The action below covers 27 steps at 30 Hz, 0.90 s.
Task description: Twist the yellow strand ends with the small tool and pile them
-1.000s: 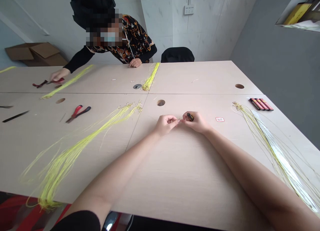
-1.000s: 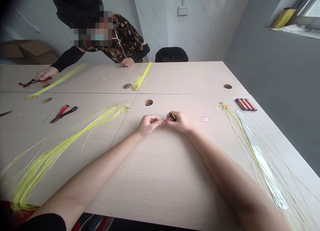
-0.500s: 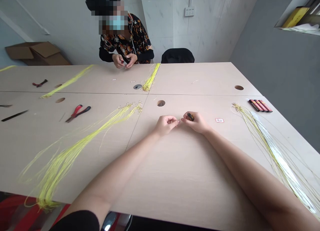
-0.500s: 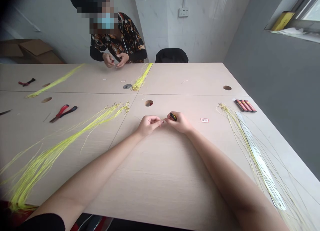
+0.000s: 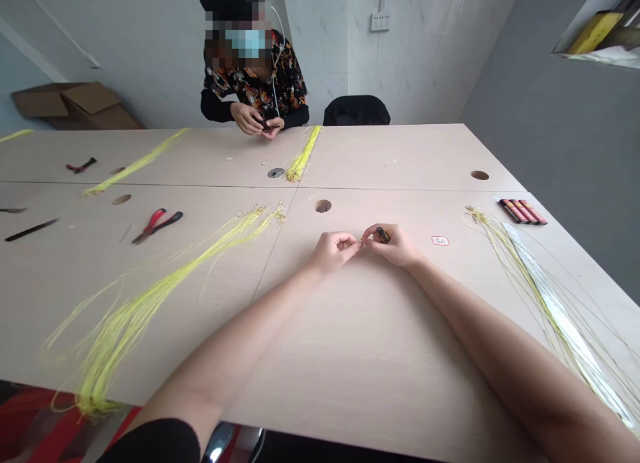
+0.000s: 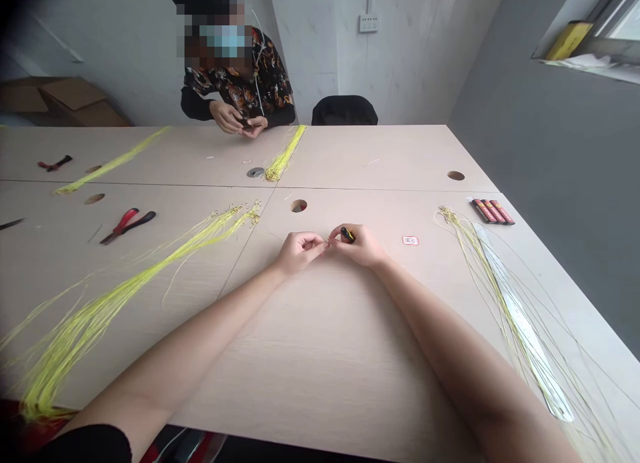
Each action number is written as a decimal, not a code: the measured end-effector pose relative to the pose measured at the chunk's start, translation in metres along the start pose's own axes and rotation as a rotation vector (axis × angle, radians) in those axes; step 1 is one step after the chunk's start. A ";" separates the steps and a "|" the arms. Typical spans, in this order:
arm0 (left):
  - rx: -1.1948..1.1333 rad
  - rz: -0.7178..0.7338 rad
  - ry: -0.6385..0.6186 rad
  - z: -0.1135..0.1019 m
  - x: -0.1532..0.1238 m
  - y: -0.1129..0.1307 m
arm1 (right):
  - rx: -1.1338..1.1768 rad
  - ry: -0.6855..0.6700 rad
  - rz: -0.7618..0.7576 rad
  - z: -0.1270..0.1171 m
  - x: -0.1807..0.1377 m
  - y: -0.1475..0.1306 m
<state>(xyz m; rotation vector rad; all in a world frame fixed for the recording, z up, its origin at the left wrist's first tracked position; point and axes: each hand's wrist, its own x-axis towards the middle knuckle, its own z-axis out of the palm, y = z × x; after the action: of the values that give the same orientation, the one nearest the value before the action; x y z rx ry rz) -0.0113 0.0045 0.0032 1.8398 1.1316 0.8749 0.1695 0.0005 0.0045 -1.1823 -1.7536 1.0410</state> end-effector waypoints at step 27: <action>0.011 -0.026 -0.023 -0.001 0.000 0.002 | -0.123 0.041 -0.041 0.000 0.002 -0.002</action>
<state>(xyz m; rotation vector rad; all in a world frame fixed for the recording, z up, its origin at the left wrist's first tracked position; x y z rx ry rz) -0.0113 0.0042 0.0059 1.8361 1.1452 0.8319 0.1681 0.0024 0.0061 -1.2292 -1.8241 0.8897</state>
